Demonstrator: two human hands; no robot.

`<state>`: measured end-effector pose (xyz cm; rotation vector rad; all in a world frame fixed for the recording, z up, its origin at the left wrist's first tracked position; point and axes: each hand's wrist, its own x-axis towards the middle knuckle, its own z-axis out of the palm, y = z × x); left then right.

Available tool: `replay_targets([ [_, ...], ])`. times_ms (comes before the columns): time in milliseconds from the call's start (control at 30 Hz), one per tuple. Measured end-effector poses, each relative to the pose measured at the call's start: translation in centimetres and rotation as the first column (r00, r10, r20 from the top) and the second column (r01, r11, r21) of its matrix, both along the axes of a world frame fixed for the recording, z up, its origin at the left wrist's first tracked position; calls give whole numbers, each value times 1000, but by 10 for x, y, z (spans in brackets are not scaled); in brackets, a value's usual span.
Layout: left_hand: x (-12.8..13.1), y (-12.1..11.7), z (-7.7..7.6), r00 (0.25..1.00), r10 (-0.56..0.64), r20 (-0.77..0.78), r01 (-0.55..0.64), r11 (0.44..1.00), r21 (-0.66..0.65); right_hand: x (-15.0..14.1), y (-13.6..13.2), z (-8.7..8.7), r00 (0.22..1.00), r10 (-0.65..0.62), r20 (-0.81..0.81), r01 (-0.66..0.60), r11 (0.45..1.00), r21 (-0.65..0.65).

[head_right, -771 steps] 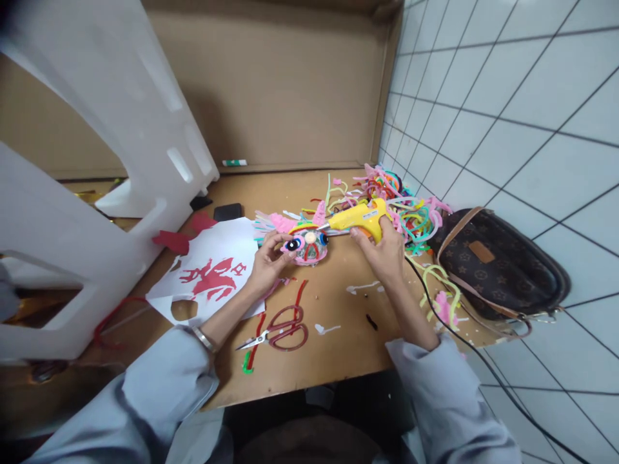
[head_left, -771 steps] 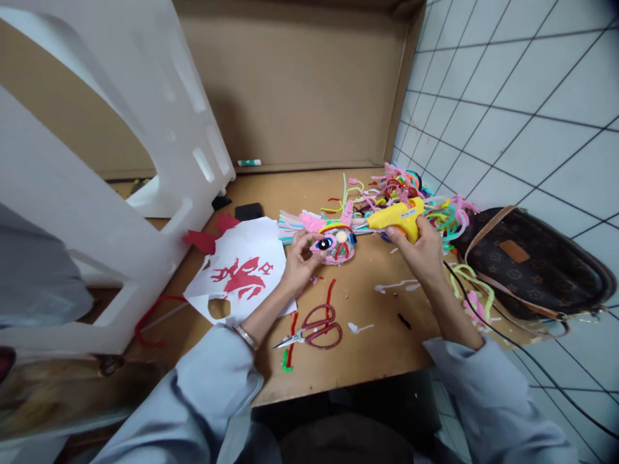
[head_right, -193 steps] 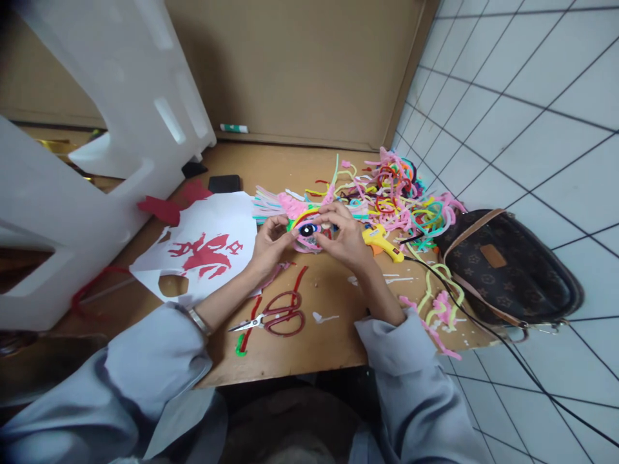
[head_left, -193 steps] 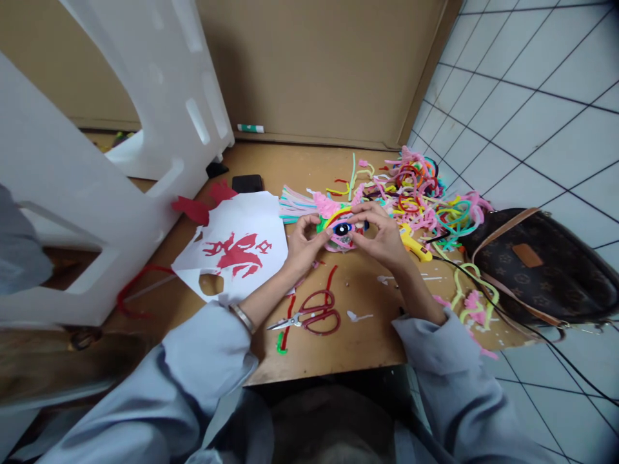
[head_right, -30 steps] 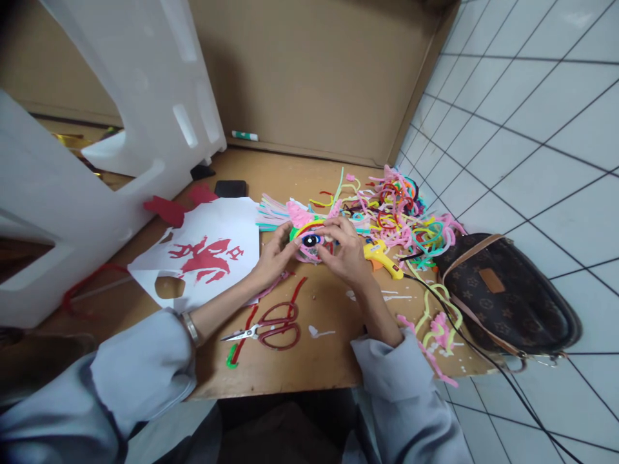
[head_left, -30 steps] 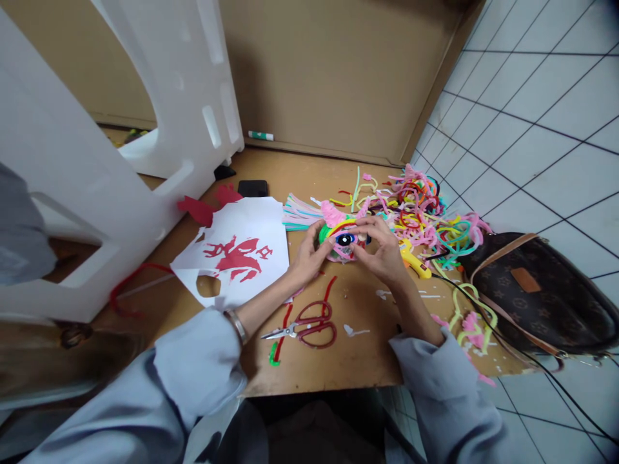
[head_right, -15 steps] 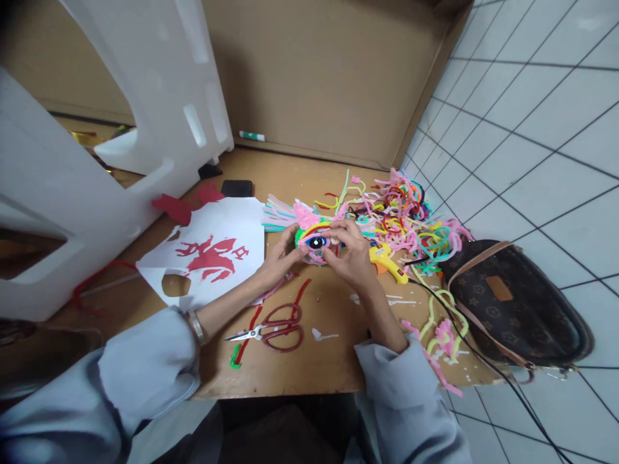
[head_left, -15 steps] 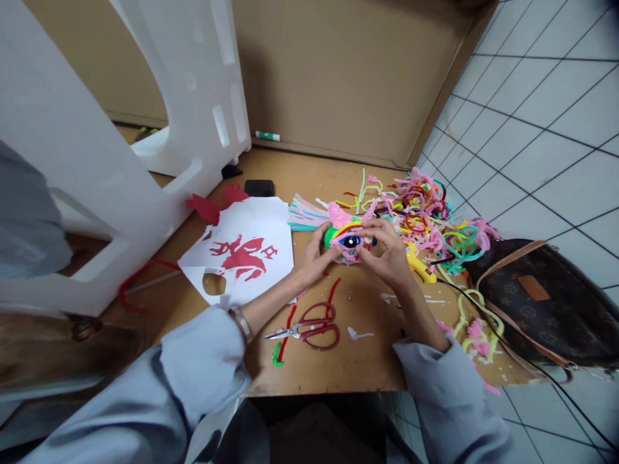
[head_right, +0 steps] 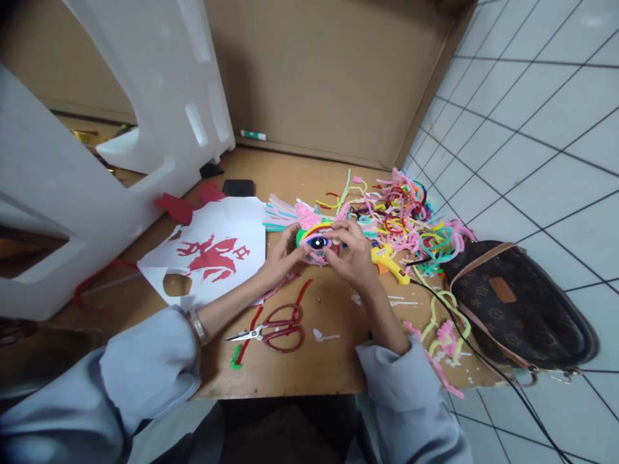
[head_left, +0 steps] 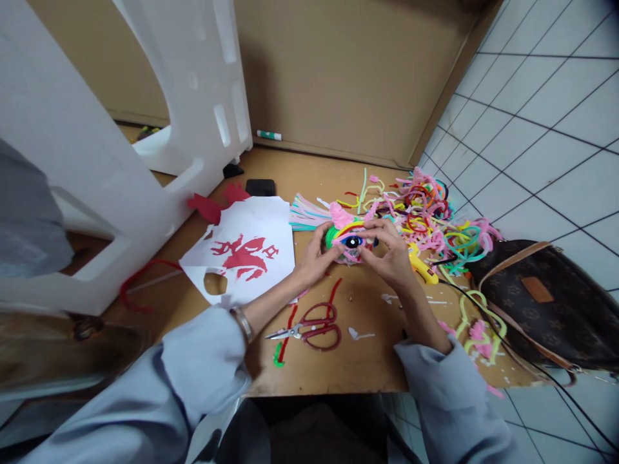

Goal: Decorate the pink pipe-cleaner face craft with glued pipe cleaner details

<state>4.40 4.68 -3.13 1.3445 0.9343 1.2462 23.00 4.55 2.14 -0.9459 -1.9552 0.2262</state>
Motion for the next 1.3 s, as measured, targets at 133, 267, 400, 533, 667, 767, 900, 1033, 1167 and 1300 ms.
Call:
replay_targets([
  [133,-2,0,-1,999,-25,28,24,1000,18,0,0,0,1000,-10,3,10,1000,-13],
  [267,-1,0,0,1000,-5,15,5,1000,0,-1,0,0,1000,-12,4,12,1000,5],
  [400,3,2,3,1000,21,10,-21,1000,7,0,-1,0,1000,-3,9,3,1000,16],
  [533,4,3,4,1000,21,20,-21,1000,19,0,-1,0,1000,-11,10,11,1000,-8],
  [667,3,4,4,999,28,23,-28,999,20,0,0,1,1000,-9,27,9,1000,-12],
  [767,3,4,2,999,36,16,-36,999,20,1,0,2,999,-3,45,2,1000,17],
  [900,4,5,1,999,39,10,-40,999,25,2,1,2,999,-12,50,9,999,50],
  [1033,3,5,2,999,34,-4,-34,999,7,4,2,1,999,-13,50,12,1000,11],
  [1167,2,5,4,999,31,-18,-31,999,8,6,2,2,999,10,38,-9,1000,-15],
  [1300,2,4,5,999,36,-20,-36,999,9,7,2,2,999,27,38,-26,1000,-10],
])
